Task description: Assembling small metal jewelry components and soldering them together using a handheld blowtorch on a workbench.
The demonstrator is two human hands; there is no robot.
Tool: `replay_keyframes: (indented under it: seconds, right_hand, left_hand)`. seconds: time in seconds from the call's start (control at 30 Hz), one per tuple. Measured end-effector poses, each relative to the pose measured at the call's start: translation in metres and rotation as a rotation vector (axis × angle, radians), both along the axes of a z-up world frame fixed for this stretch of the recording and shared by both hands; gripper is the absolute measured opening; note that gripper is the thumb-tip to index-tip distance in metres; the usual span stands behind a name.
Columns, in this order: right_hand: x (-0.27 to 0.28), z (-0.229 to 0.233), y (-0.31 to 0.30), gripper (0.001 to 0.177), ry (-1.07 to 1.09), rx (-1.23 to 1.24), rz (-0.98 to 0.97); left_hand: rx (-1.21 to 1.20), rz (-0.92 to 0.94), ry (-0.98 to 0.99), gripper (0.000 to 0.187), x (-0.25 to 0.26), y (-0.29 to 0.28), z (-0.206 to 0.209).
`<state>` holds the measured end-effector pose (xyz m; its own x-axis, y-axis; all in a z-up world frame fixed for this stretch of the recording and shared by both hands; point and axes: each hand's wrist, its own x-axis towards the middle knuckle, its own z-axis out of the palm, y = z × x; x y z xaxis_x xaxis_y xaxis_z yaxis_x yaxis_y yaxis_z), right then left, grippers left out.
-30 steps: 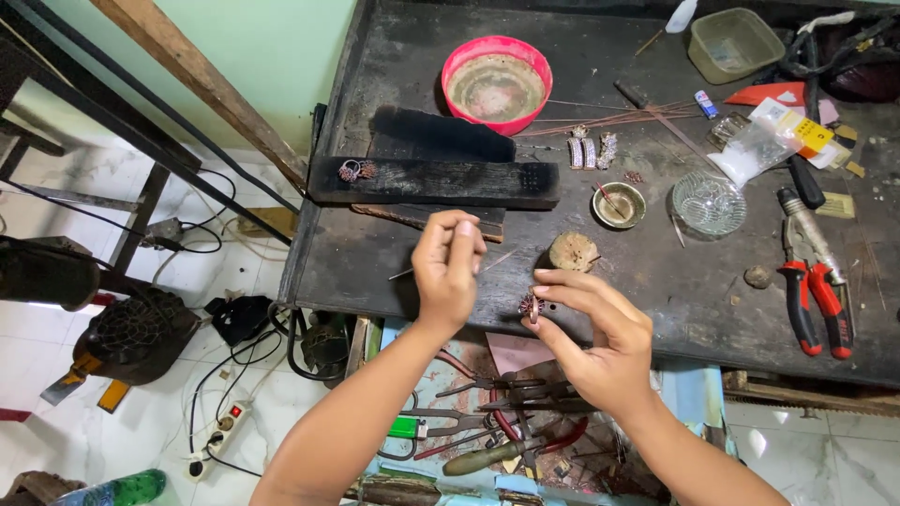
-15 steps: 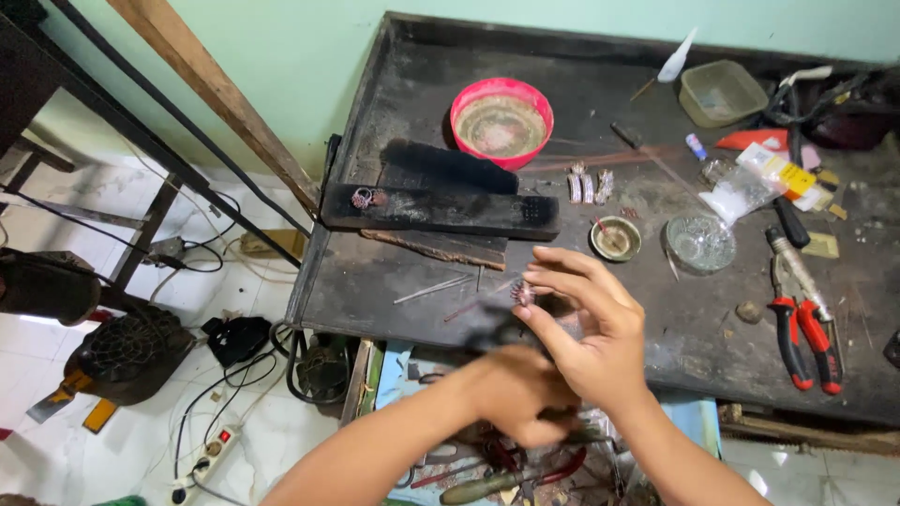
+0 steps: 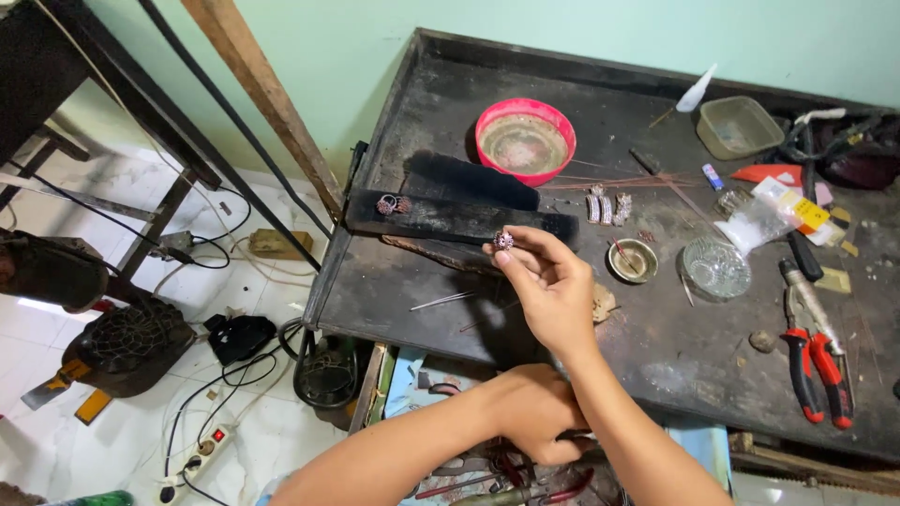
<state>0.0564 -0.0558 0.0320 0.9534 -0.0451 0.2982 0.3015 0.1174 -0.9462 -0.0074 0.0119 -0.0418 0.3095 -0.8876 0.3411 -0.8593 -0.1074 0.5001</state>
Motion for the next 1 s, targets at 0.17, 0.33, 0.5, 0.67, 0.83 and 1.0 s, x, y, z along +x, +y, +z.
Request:
replay_keyframes:
  seconds: [0.17,0.33,0.5,0.67,0.83,1.0]
  right_hand:
    - [0.004,0.004,0.004,0.027,0.034,-0.05,-0.029]
    - [0.008,0.001,0.0,0.027,0.073,-0.041,-0.013]
    - [0.013,-0.005,-0.002,0.03,0.11,-0.08,-0.006]
    - [0.024,-0.013,-0.002,0.023,0.091,-0.189,-0.114]
    - [0.036,-0.009,-0.003,0.025,0.118,-0.292,-0.17]
    - [0.054,-0.013,0.001,0.018,0.084,-0.524,-0.181]
  left_hand:
    - [0.081,0.005,0.046,0.039,0.002,0.0,-0.001]
    - [0.1,0.005,0.074,0.036,0.003,-0.001,0.003]
    - [0.126,0.005,0.077,0.037,0.002,-0.001,0.003]
    - [0.125,0.014,0.075,0.039,0.004,-0.001,0.001]
    - [0.069,0.039,0.083,0.038,0.004,-0.001,0.0]
    - [-0.006,0.048,0.169,0.039,0.008,-0.002,-0.007]
